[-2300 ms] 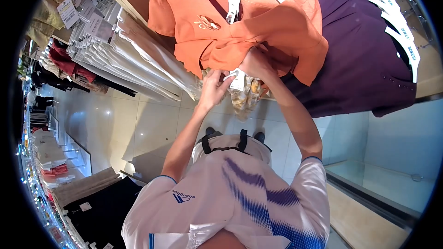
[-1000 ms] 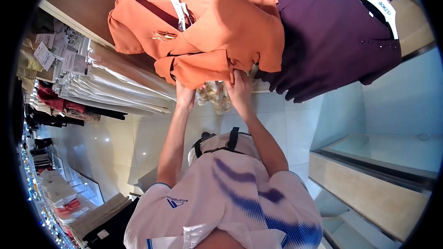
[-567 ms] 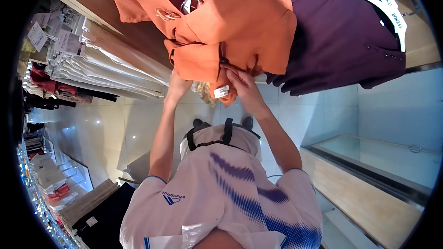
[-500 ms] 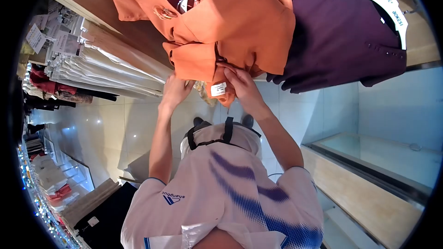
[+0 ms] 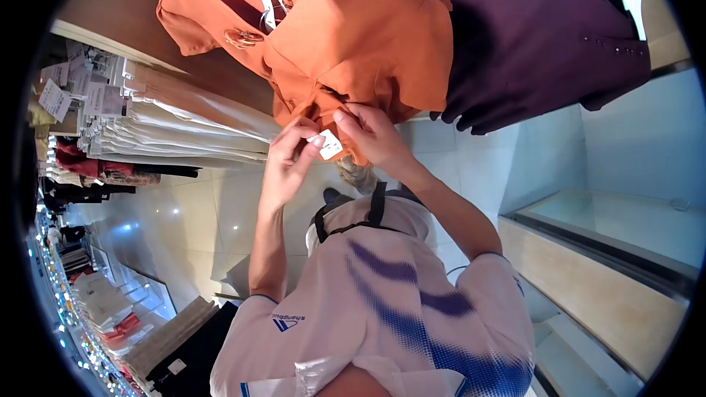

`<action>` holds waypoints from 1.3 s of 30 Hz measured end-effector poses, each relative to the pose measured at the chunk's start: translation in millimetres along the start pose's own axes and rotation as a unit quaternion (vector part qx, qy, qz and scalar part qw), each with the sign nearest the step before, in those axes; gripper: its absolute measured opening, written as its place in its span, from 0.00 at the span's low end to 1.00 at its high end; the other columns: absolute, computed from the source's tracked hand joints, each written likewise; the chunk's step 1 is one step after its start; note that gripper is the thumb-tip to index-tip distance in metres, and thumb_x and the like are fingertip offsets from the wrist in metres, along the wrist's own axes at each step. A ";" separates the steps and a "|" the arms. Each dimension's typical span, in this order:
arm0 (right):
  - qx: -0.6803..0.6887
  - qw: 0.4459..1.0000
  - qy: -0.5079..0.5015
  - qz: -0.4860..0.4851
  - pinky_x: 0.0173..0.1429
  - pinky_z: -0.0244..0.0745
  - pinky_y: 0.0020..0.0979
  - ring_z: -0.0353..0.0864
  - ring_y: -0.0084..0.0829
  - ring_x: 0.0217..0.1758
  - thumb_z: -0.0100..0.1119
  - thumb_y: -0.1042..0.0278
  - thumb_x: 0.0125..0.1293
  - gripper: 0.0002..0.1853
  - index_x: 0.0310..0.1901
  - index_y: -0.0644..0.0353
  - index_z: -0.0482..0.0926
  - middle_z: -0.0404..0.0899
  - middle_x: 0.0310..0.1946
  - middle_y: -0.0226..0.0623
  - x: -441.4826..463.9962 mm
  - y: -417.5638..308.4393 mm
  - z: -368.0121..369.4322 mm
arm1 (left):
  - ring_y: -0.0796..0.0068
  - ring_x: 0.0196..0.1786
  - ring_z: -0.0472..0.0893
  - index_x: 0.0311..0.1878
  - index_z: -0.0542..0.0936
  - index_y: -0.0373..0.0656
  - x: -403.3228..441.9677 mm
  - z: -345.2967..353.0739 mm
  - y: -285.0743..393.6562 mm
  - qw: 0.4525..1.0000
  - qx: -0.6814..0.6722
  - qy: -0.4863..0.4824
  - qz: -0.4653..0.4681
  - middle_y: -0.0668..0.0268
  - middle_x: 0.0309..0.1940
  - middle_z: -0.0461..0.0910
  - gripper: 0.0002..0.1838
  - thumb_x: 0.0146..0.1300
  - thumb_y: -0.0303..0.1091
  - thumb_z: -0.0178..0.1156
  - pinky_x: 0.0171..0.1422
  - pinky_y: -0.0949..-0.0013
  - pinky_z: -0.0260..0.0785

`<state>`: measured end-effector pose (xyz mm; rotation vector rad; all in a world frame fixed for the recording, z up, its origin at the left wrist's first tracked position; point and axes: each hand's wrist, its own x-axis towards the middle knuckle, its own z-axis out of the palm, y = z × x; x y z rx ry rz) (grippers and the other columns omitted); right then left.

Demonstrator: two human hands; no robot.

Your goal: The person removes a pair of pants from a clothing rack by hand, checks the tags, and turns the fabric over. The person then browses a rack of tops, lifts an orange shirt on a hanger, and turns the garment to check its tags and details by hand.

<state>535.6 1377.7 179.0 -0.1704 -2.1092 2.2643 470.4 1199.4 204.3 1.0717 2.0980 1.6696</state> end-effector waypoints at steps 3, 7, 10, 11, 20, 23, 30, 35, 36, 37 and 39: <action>-0.027 1.000 -0.014 0.005 0.39 0.64 0.17 0.66 0.10 0.35 0.53 0.64 0.72 0.11 0.45 0.64 0.75 0.70 0.31 0.21 0.7 -10.2 2.7 | 0.83 0.31 0.73 0.37 0.76 0.37 -4.5 2.4 -5.4 0.965 -0.202 0.022 -0.164 0.71 0.28 0.76 0.07 0.71 0.29 0.53 0.36 0.77 0.65; -0.004 0.998 -0.062 -0.005 0.44 0.71 0.19 0.71 0.13 0.41 0.62 0.68 0.65 0.19 0.53 0.67 0.72 0.74 0.37 0.27 -2.5 -22.4 1.4 | 0.80 0.33 0.76 0.42 0.75 0.39 -9.5 10.0 -25.1 0.888 -0.410 0.026 -0.208 0.68 0.31 0.78 0.07 0.72 0.32 0.52 0.43 0.76 0.67; -0.063 0.996 -0.052 -0.022 0.46 0.73 0.21 0.73 0.16 0.43 0.65 0.70 0.61 0.25 0.58 0.69 0.69 0.75 0.41 0.31 -0.8 -9.0 -6.9 | 0.70 0.38 0.78 0.42 0.74 0.38 -9.5 13.6 -29.2 0.862 -0.464 0.014 -0.201 0.59 0.39 0.80 0.08 0.72 0.32 0.50 0.45 0.68 0.71; -0.089 0.994 -0.051 -0.035 0.46 0.73 0.21 0.73 0.16 0.44 0.65 0.70 0.60 0.26 0.59 0.69 0.69 0.75 0.41 0.32 -0.5 -7.5 -9.1 | 0.70 0.38 0.78 0.42 0.74 0.38 -9.8 13.8 -29.7 0.863 -0.463 0.013 -0.201 0.59 0.39 0.80 0.08 0.72 0.32 0.50 0.45 0.68 0.71; -0.054 0.995 -0.084 -0.015 0.47 0.69 0.22 0.71 0.17 0.43 0.61 0.73 0.62 0.19 0.53 0.68 0.71 0.75 0.40 0.30 7.0 -8.2 -19.6 | 0.75 0.38 0.77 0.44 0.73 0.37 -10.2 18.1 -27.8 0.887 -0.430 0.033 -0.162 0.61 0.38 0.80 0.05 0.70 0.28 0.53 0.46 0.71 0.70; -0.055 0.996 -0.050 -0.048 0.47 0.69 0.22 0.71 0.16 0.42 0.59 0.74 0.62 0.17 0.52 0.67 0.72 0.74 0.39 0.28 7.4 -1.6 -16.3 | 0.73 0.37 0.77 0.41 0.74 0.37 -10.1 21.9 -24.0 0.951 -0.266 0.083 -0.130 0.62 0.35 0.79 0.02 0.67 0.23 0.54 0.47 0.72 0.69; 0.024 0.996 0.028 -0.076 0.47 0.69 0.21 0.71 0.14 0.42 0.55 0.80 0.60 0.14 0.48 0.65 0.72 0.74 0.39 0.26 6.7 21.5 -7.0 | 0.64 0.38 0.74 0.40 0.77 0.33 -19.9 50.9 -31.6 0.963 0.204 0.040 0.173 0.57 0.41 0.66 0.11 0.54 0.11 0.56 0.41 0.67 0.71; 0.202 0.976 0.060 -0.050 0.43 0.69 0.18 0.71 0.12 0.39 0.54 0.82 0.58 0.12 0.45 0.63 0.73 0.72 0.35 0.23 3.9 37.9 -4.1 | 0.70 0.32 0.70 0.37 0.73 0.34 -24.2 56.7 -38.8 0.977 0.107 0.102 0.152 0.60 0.37 0.67 0.04 0.60 0.18 0.57 0.37 0.69 0.67; 0.199 0.977 0.057 -0.047 0.43 0.69 0.18 0.71 0.12 0.39 0.54 0.82 0.58 0.12 0.45 0.63 0.73 0.72 0.35 0.23 4.0 38.8 -3.9 | 0.71 0.32 0.70 0.38 0.72 0.36 -26.5 56.5 -40.4 0.991 -0.110 0.073 -0.019 0.63 0.34 0.67 0.03 0.64 0.23 0.56 0.36 0.69 0.67; 0.203 0.975 0.064 -0.061 0.43 0.69 0.18 0.71 0.12 0.39 0.54 0.82 0.58 0.12 0.45 0.62 0.72 0.72 0.35 0.23 4.1 39.7 -2.9 | 0.72 0.31 0.70 0.38 0.71 0.38 -28.4 56.7 -41.2 0.928 -0.320 0.040 -0.187 0.65 0.32 0.68 0.05 0.67 0.28 0.56 0.36 0.69 0.66; 0.205 0.974 0.066 -0.069 0.43 0.69 0.18 0.71 0.12 0.39 0.53 0.83 0.59 0.12 0.45 0.62 0.72 0.72 0.35 0.23 2.1 38.4 0.0 | 0.73 0.31 0.70 0.38 0.70 0.41 -20.3 57.9 -37.0 0.841 -0.487 0.031 -0.234 0.69 0.29 0.69 0.08 0.72 0.35 0.52 0.36 0.69 0.65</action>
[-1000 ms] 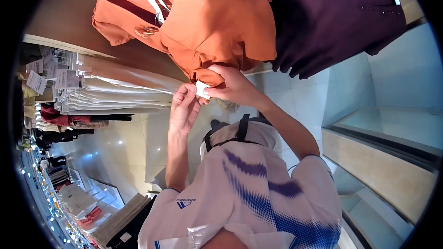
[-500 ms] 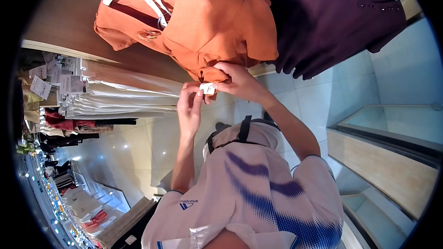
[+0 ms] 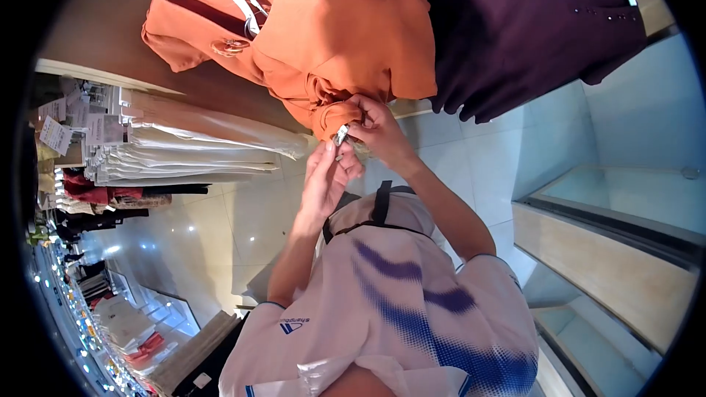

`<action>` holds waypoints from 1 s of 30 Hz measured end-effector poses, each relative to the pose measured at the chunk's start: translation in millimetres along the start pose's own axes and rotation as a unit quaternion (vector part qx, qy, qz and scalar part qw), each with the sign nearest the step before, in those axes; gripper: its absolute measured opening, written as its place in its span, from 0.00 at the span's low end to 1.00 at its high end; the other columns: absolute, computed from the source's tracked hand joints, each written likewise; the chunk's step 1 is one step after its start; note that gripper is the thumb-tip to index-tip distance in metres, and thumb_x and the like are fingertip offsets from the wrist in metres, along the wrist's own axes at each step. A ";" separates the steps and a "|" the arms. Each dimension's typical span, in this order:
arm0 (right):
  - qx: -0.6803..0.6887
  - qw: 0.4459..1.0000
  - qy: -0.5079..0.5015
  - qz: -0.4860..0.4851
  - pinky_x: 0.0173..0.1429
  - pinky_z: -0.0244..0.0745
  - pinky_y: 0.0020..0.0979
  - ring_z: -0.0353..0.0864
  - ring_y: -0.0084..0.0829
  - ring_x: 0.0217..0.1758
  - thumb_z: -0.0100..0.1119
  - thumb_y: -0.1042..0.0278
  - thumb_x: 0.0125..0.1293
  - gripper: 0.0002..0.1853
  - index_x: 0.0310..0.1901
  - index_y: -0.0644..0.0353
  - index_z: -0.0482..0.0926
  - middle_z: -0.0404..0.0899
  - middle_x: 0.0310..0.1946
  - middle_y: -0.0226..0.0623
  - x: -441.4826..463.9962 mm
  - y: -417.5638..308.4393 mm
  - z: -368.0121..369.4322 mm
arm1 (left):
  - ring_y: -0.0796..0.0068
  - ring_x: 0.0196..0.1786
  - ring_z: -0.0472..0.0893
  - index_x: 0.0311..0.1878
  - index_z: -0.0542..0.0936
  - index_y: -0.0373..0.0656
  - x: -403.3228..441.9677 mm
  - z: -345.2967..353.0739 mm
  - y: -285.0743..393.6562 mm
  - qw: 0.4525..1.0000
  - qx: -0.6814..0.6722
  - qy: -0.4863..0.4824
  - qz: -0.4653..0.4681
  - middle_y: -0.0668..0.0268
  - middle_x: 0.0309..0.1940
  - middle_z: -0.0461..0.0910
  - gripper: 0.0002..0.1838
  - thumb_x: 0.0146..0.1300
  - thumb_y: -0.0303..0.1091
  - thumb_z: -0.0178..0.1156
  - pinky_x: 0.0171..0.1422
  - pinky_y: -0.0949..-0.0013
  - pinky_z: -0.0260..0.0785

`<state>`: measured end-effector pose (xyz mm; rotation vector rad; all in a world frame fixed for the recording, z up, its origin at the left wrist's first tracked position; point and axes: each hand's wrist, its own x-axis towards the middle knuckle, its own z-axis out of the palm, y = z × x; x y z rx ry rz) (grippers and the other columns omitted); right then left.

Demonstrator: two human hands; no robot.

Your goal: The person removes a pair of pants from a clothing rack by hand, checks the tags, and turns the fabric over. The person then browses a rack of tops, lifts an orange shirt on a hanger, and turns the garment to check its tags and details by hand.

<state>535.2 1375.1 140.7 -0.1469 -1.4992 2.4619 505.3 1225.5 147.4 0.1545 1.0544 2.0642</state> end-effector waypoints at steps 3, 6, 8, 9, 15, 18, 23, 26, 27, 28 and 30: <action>-0.006 1.000 0.014 0.027 0.44 0.69 0.18 0.71 0.12 0.41 0.53 0.82 0.60 0.12 0.46 0.62 0.72 0.72 0.36 0.24 -3.2 -4.8 7.0 | 0.74 0.31 0.70 0.39 0.71 0.41 4.0 19.7 11.6 0.995 -0.092 0.027 -0.030 0.68 0.28 0.70 0.04 0.71 0.30 0.52 0.39 0.67 0.67; -0.002 0.999 0.037 0.002 0.46 0.68 0.18 0.71 0.12 0.42 0.53 0.82 0.62 0.12 0.47 0.63 0.71 0.73 0.39 0.25 -3.2 -0.5 6.4 | 0.74 0.30 0.70 0.41 0.72 0.41 7.2 5.1 -0.9 0.995 -0.090 0.027 0.036 0.68 0.29 0.72 0.03 0.71 0.29 0.53 0.39 0.67 0.68; -0.010 1.000 0.017 0.002 0.49 0.68 0.19 0.72 0.13 0.45 0.53 0.81 0.64 0.12 0.49 0.63 0.71 0.74 0.41 0.27 -3.6 4.0 0.3 | 0.74 0.32 0.73 0.44 0.74 0.41 9.8 -6.5 -1.4 0.991 -0.119 0.027 0.045 0.66 0.31 0.76 0.04 0.70 0.28 0.54 0.42 0.67 0.69; -0.013 1.000 0.014 0.005 0.49 0.68 0.19 0.72 0.13 0.45 0.53 0.81 0.64 0.12 0.49 0.63 0.71 0.74 0.41 0.27 -4.0 3.0 0.3 | 0.74 0.33 0.75 0.45 0.74 0.40 10.2 -7.6 1.2 0.993 -0.103 0.035 0.044 0.65 0.33 0.77 0.04 0.69 0.28 0.54 0.43 0.68 0.70; -0.090 0.995 -0.012 0.036 0.51 0.70 0.21 0.73 0.16 0.47 0.54 0.79 0.65 0.15 0.53 0.64 0.70 0.73 0.43 0.28 1.1 -18.0 -1.8 | 0.73 0.37 0.78 0.45 0.74 0.39 9.0 -17.1 9.6 0.998 0.008 0.067 -0.014 0.64 0.34 0.78 0.09 0.65 0.29 0.61 0.45 0.70 0.70; -0.164 0.982 -0.084 0.029 0.49 0.69 0.21 0.71 0.15 0.45 0.57 0.76 0.64 0.17 0.54 0.65 0.70 0.73 0.42 0.28 11.0 -29.1 -13.3 | 0.72 0.36 0.78 0.47 0.71 0.37 7.4 -9.3 22.8 0.801 0.579 0.082 0.128 0.63 0.34 0.77 0.18 0.58 0.30 0.68 0.45 0.71 0.69; -0.321 0.932 -0.170 0.011 0.45 0.69 0.24 0.71 0.19 0.40 0.61 0.71 0.61 0.15 0.49 0.64 0.72 0.74 0.38 0.30 19.5 -45.9 -16.8 | 0.77 0.31 0.76 0.49 0.68 0.36 30.4 -7.2 21.5 0.800 0.530 -0.007 0.282 0.66 0.32 0.76 0.23 0.56 0.29 0.70 0.37 0.74 0.70; -0.367 0.924 -0.090 -0.053 0.45 0.71 0.27 0.75 0.24 0.40 0.62 0.71 0.60 0.15 0.47 0.64 0.72 0.75 0.38 0.34 16.5 -45.7 -16.1 | 0.83 0.33 0.78 0.45 0.70 0.38 37.8 -1.0 25.2 0.905 0.398 -0.049 0.142 0.70 0.31 0.78 0.15 0.60 0.28 0.65 0.34 0.78 0.68; -0.417 0.901 -0.032 -0.116 0.44 0.71 0.28 0.77 0.27 0.40 0.62 0.71 0.59 0.15 0.47 0.63 0.72 0.76 0.39 0.36 11.7 -44.8 -12.3 | 0.84 0.33 0.77 0.44 0.70 0.38 40.1 -0.7 24.8 0.913 0.385 -0.059 0.122 0.70 0.32 0.78 0.13 0.62 0.27 0.63 0.33 0.79 0.67; -0.415 0.902 -0.022 -0.117 0.44 0.71 0.28 0.77 0.27 0.40 0.62 0.71 0.59 0.15 0.47 0.63 0.72 0.76 0.39 0.36 6.1 -46.0 -9.4 | 0.85 0.32 0.77 0.44 0.70 0.39 41.9 0.2 24.1 0.921 0.371 -0.067 0.101 0.70 0.32 0.78 0.10 0.64 0.26 0.62 0.32 0.80 0.66; -0.485 0.843 0.091 -0.215 0.42 0.73 0.30 0.79 0.30 0.39 0.62 0.71 0.59 0.13 0.44 0.63 0.74 0.77 0.37 0.37 -3.8 -52.3 -0.9 | 0.86 0.31 0.75 0.44 0.71 0.39 43.0 4.1 23.8 0.942 0.324 -0.048 0.078 0.70 0.32 0.78 0.10 0.63 0.24 0.61 0.31 0.81 0.66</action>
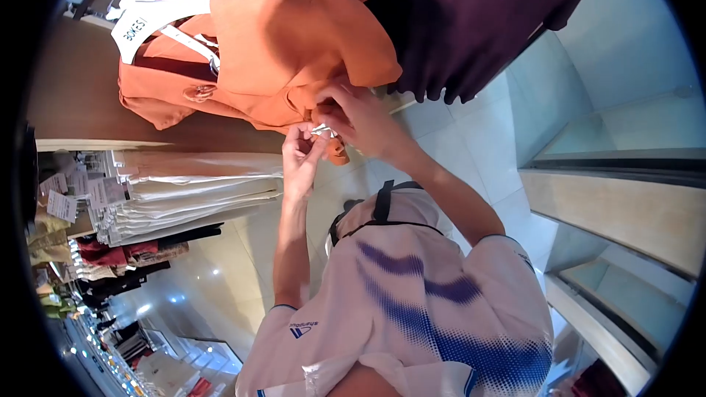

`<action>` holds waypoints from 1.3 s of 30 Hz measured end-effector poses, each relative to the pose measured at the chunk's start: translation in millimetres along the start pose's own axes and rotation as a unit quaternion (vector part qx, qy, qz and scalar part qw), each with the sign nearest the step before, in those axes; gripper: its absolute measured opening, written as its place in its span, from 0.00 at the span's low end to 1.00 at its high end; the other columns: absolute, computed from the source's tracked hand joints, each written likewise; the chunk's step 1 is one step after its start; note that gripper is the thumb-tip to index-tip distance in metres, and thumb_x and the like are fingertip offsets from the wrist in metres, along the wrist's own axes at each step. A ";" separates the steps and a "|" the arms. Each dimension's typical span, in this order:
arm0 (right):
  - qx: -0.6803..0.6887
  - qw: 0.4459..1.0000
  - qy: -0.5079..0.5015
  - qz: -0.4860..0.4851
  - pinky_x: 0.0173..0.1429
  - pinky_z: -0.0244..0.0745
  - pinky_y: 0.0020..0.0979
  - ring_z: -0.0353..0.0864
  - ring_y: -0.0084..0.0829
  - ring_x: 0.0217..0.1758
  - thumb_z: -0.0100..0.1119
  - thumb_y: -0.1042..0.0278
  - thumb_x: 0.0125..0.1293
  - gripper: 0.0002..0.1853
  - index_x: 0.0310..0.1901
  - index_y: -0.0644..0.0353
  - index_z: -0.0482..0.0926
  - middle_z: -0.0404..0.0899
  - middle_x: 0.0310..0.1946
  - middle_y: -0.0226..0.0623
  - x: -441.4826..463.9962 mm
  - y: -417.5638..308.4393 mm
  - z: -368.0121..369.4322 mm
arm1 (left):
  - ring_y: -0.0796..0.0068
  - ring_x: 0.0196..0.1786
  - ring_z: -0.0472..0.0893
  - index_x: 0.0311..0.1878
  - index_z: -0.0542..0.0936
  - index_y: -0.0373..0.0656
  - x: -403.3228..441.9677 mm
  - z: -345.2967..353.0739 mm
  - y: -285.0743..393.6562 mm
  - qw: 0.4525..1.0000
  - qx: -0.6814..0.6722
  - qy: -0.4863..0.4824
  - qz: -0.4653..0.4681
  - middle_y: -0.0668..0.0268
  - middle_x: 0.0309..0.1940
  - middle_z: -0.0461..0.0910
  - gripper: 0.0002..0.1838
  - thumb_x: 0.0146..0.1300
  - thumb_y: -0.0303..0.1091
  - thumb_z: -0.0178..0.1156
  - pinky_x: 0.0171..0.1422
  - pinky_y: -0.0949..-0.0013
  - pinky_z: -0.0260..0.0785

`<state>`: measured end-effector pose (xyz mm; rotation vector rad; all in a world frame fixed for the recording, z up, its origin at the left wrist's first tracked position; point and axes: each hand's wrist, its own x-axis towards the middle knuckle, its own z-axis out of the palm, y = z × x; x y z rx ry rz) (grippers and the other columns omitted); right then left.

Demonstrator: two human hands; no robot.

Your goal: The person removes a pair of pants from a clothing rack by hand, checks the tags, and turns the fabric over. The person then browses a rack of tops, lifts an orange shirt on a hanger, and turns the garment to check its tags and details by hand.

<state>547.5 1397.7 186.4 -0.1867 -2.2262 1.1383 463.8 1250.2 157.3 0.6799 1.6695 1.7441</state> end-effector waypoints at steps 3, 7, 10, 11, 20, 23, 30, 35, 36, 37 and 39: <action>-0.017 1.000 0.007 0.018 0.40 0.73 0.33 0.80 0.34 0.34 0.63 0.68 0.61 0.10 0.40 0.63 0.75 0.79 0.31 0.37 -14.9 -9.8 -5.8 | 0.87 0.30 0.74 0.46 0.71 0.40 3.1 -2.2 -1.8 0.994 -0.101 0.008 -0.027 0.70 0.34 0.79 0.10 0.64 0.22 0.61 0.29 0.80 0.68; 0.144 0.980 -0.071 0.119 0.37 0.73 0.32 0.80 0.32 0.32 0.62 0.68 0.61 0.08 0.36 0.64 0.77 0.78 0.30 0.38 -11.5 -9.7 -2.8 | 0.84 0.34 0.77 0.47 0.70 0.39 3.3 -6.1 -2.4 0.985 -0.167 -0.024 -0.024 0.68 0.38 0.79 0.12 0.63 0.20 0.60 0.31 0.77 0.71; 0.174 0.973 -0.101 0.116 0.36 0.73 0.30 0.81 0.31 0.29 0.62 0.69 0.61 0.09 0.37 0.65 0.76 0.78 0.28 0.39 -9.6 -10.7 -8.2 | 0.83 0.35 0.77 0.48 0.70 0.39 1.4 -5.5 2.7 0.983 -0.173 -0.054 -0.005 0.67 0.39 0.78 0.13 0.62 0.18 0.59 0.33 0.76 0.71; 0.142 0.979 -0.101 0.103 0.36 0.73 0.28 0.80 0.27 0.30 0.62 0.70 0.62 0.07 0.38 0.64 0.77 0.78 0.29 0.36 -10.4 -9.7 -8.6 | 0.83 0.35 0.77 0.48 0.70 0.39 0.5 -5.8 2.5 0.984 -0.172 -0.052 -0.004 0.67 0.39 0.78 0.13 0.62 0.18 0.59 0.33 0.76 0.71; 0.250 0.945 -0.082 0.194 0.41 0.75 0.23 0.80 0.20 0.36 0.60 0.73 0.64 0.07 0.39 0.67 0.76 0.79 0.32 0.31 -17.2 -0.6 -4.3 | 0.84 0.35 0.73 0.37 0.73 0.40 4.7 -23.8 -3.5 0.998 -0.055 -0.027 0.007 0.70 0.37 0.76 0.06 0.62 0.20 0.60 0.39 0.78 0.68; 0.322 0.911 -0.084 0.244 0.42 0.75 0.22 0.79 0.19 0.37 0.61 0.73 0.63 0.07 0.40 0.66 0.75 0.79 0.33 0.30 -15.7 4.3 -5.7 | 0.87 0.32 0.70 0.32 0.74 0.40 8.6 -25.1 -3.9 0.977 0.133 -0.033 0.163 0.73 0.32 0.75 0.06 0.62 0.23 0.62 0.36 0.81 0.64; 0.394 0.880 -0.080 0.253 0.44 0.74 0.22 0.76 0.19 0.38 0.66 0.75 0.57 0.12 0.41 0.62 0.74 0.75 0.34 0.28 -10.9 10.6 -7.4 | 0.90 0.27 0.62 0.31 0.73 0.42 -1.6 -15.9 6.1 0.990 0.118 0.016 0.074 0.78 0.26 0.68 0.08 0.63 0.24 0.63 0.30 0.83 0.53; 0.387 0.879 -0.114 0.253 0.47 0.74 0.23 0.76 0.19 0.40 0.66 0.74 0.56 0.15 0.46 0.62 0.76 0.76 0.36 0.28 -7.7 14.7 -13.2 | 0.83 0.35 0.66 0.33 0.72 0.38 -1.4 -9.1 3.1 0.994 0.054 0.031 0.089 0.68 0.35 0.70 0.08 0.60 0.21 0.63 0.37 0.81 0.58; 0.389 0.874 -0.131 0.258 0.48 0.74 0.24 0.76 0.19 0.41 0.66 0.74 0.56 0.16 0.47 0.62 0.76 0.76 0.36 0.28 -7.1 15.8 -14.1 | 0.83 0.35 0.66 0.33 0.72 0.38 -1.3 -7.1 4.4 0.990 0.064 0.031 0.118 0.68 0.36 0.70 0.08 0.60 0.20 0.63 0.38 0.81 0.58; 0.390 0.874 -0.131 0.258 0.48 0.74 0.24 0.76 0.19 0.41 0.66 0.74 0.56 0.16 0.47 0.62 0.76 0.76 0.36 0.28 -6.2 15.6 -14.7 | 0.83 0.35 0.66 0.33 0.72 0.38 -1.4 -6.1 5.3 0.986 0.074 0.032 0.145 0.68 0.36 0.70 0.08 0.60 0.20 0.63 0.39 0.81 0.58; 0.382 0.870 -0.155 0.270 0.47 0.74 0.24 0.76 0.18 0.41 0.64 0.74 0.59 0.16 0.49 0.62 0.77 0.76 0.37 0.28 -4.0 13.8 -16.6 | 0.82 0.36 0.67 0.32 0.72 0.37 -3.1 -5.7 5.4 0.988 0.073 0.038 0.134 0.67 0.36 0.70 0.08 0.60 0.19 0.63 0.40 0.81 0.58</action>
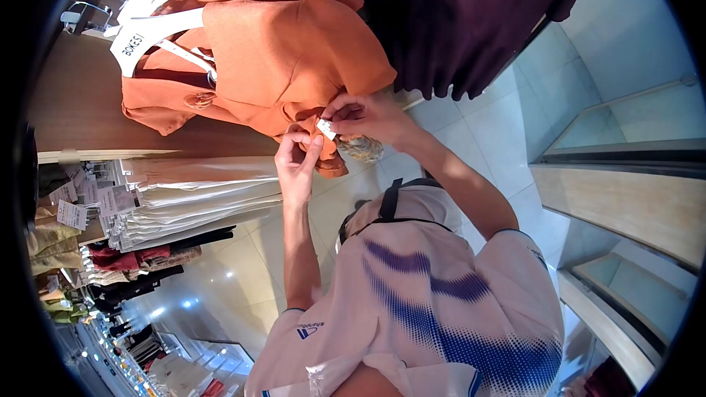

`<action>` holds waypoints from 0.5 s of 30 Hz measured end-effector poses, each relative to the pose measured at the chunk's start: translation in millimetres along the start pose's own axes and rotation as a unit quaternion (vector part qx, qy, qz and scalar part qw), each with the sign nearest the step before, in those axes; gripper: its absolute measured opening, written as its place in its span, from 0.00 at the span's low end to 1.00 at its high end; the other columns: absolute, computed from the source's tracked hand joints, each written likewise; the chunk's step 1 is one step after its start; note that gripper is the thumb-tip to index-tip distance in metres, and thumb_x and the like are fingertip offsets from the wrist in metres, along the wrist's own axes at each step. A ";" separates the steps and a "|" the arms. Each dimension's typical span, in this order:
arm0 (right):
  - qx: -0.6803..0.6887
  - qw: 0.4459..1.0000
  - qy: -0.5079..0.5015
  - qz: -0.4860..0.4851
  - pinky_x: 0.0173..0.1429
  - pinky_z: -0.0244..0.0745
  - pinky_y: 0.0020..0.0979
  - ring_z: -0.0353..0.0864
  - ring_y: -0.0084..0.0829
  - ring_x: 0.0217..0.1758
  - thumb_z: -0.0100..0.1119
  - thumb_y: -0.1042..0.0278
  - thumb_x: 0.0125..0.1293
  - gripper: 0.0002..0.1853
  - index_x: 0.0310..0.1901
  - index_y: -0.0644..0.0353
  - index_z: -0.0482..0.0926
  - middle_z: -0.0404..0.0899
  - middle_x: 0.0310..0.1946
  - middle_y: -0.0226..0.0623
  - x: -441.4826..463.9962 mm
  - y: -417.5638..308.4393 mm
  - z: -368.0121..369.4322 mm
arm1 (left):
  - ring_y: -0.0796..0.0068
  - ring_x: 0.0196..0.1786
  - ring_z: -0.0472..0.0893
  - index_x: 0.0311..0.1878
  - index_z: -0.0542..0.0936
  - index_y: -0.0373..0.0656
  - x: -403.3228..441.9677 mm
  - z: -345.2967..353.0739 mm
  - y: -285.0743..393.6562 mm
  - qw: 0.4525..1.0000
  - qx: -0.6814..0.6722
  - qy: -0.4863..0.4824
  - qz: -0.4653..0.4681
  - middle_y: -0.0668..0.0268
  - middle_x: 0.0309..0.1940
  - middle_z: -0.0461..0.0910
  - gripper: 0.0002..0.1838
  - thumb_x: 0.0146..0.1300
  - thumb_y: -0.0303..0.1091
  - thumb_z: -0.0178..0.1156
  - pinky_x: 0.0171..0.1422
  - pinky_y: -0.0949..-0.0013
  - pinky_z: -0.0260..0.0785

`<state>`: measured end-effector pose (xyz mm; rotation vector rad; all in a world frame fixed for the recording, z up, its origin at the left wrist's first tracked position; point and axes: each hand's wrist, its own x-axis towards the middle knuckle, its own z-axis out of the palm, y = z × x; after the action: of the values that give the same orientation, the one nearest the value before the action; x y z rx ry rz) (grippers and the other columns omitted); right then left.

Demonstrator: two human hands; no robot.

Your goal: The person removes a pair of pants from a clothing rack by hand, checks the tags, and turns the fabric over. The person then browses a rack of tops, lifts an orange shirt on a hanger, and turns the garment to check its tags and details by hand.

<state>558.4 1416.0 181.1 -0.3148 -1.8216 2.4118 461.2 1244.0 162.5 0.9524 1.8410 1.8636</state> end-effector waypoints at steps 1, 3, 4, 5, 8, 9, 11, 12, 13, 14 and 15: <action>0.000 1.000 -0.001 0.000 0.47 0.74 0.24 0.76 0.18 0.41 0.64 0.74 0.59 0.16 0.49 0.62 0.77 0.76 0.37 0.28 -0.2 -1.9 1.2 | 0.82 0.38 0.68 0.32 0.72 0.37 -0.6 -0.2 0.2 1.000 0.000 0.006 -0.012 0.67 0.37 0.70 0.08 0.59 0.19 0.63 0.41 0.80 0.59; 0.020 1.000 -0.001 -0.001 0.46 0.74 0.23 0.76 0.18 0.40 0.59 0.74 0.65 0.12 0.49 0.62 0.78 0.77 0.40 0.29 0.3 -5.1 4.1 | 0.82 0.39 0.68 0.33 0.72 0.38 -0.1 -0.3 -2.6 1.000 -0.004 0.005 0.014 0.67 0.39 0.70 0.08 0.60 0.19 0.63 0.43 0.80 0.59; 0.019 1.000 -0.003 -0.001 0.46 0.74 0.23 0.76 0.18 0.40 0.59 0.74 0.65 0.12 0.49 0.62 0.78 0.77 0.40 0.29 2.4 -3.2 3.4 | 0.81 0.41 0.69 0.33 0.72 0.39 -0.2 -0.9 -4.1 0.999 -0.007 0.003 0.039 0.68 0.40 0.70 0.08 0.60 0.19 0.63 0.46 0.80 0.59; -0.004 0.999 -0.034 -0.026 0.45 0.73 0.22 0.76 0.18 0.39 0.56 0.74 0.67 0.11 0.50 0.62 0.78 0.77 0.41 0.29 4.8 0.6 1.3 | 0.81 0.41 0.69 0.33 0.72 0.39 -0.8 -1.7 -4.8 0.999 -0.007 0.005 0.039 0.68 0.40 0.70 0.08 0.60 0.19 0.63 0.46 0.80 0.59; -0.048 0.996 -0.072 -0.037 0.43 0.74 0.23 0.78 0.18 0.37 0.52 0.73 0.70 0.11 0.51 0.63 0.78 0.78 0.42 0.30 6.4 -4.0 0.7 | 0.81 0.42 0.69 0.33 0.72 0.38 -2.7 -2.7 -4.8 0.999 -0.034 0.000 0.025 0.66 0.41 0.70 0.08 0.60 0.18 0.62 0.47 0.80 0.60; -0.069 0.994 -0.077 -0.025 0.42 0.75 0.23 0.78 0.19 0.35 0.52 0.72 0.71 0.11 0.51 0.63 0.78 0.79 0.42 0.31 6.2 -8.3 0.9 | 0.81 0.42 0.69 0.33 0.72 0.38 -2.1 -1.7 -3.1 0.999 -0.034 0.005 0.031 0.67 0.41 0.70 0.08 0.60 0.18 0.62 0.46 0.80 0.60; -0.082 0.993 -0.083 -0.009 0.41 0.76 0.23 0.80 0.20 0.35 0.52 0.71 0.71 0.11 0.51 0.63 0.78 0.79 0.41 0.31 6.7 -15.8 -0.7 | 0.82 0.41 0.68 0.33 0.72 0.38 -1.6 -1.8 -2.7 0.999 -0.033 0.011 0.037 0.67 0.41 0.70 0.08 0.60 0.17 0.62 0.46 0.80 0.59; -0.095 0.991 -0.089 0.007 0.40 0.77 0.24 0.81 0.21 0.34 0.53 0.70 0.71 0.11 0.51 0.63 0.78 0.80 0.39 0.32 7.1 -17.5 -1.7 | 0.83 0.40 0.68 0.33 0.72 0.38 -1.8 -2.8 -3.8 0.999 -0.036 0.008 0.029 0.68 0.40 0.69 0.08 0.60 0.17 0.62 0.44 0.81 0.59; -0.095 0.991 -0.089 0.007 0.40 0.77 0.24 0.81 0.21 0.34 0.53 0.70 0.71 0.11 0.51 0.63 0.78 0.80 0.39 0.32 7.9 -16.6 -2.8 | 0.84 0.39 0.67 0.33 0.72 0.39 -2.1 -3.5 -5.0 0.999 -0.039 0.005 0.022 0.69 0.39 0.69 0.08 0.60 0.17 0.62 0.43 0.81 0.58; -0.083 0.993 -0.089 0.001 0.40 0.78 0.24 0.82 0.21 0.34 0.53 0.69 0.71 0.12 0.51 0.63 0.78 0.80 0.37 0.32 8.9 -14.8 -4.1 | 0.84 0.39 0.67 0.33 0.72 0.39 -2.6 -3.6 -6.6 0.999 -0.039 0.006 0.022 0.69 0.39 0.69 0.08 0.60 0.17 0.62 0.43 0.81 0.58; -0.070 0.994 -0.089 -0.005 0.39 0.78 0.24 0.82 0.22 0.34 0.54 0.68 0.71 0.12 0.51 0.63 0.78 0.81 0.36 0.32 9.6 -14.4 -5.4 | 0.85 0.38 0.66 0.32 0.72 0.39 -2.5 -3.5 -8.5 0.999 -0.043 0.009 0.019 0.70 0.38 0.69 0.08 0.60 0.17 0.62 0.41 0.82 0.58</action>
<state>549.6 1427.1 192.5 -0.1044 -2.0666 2.3776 458.9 1240.5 153.9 0.9513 1.7479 1.9635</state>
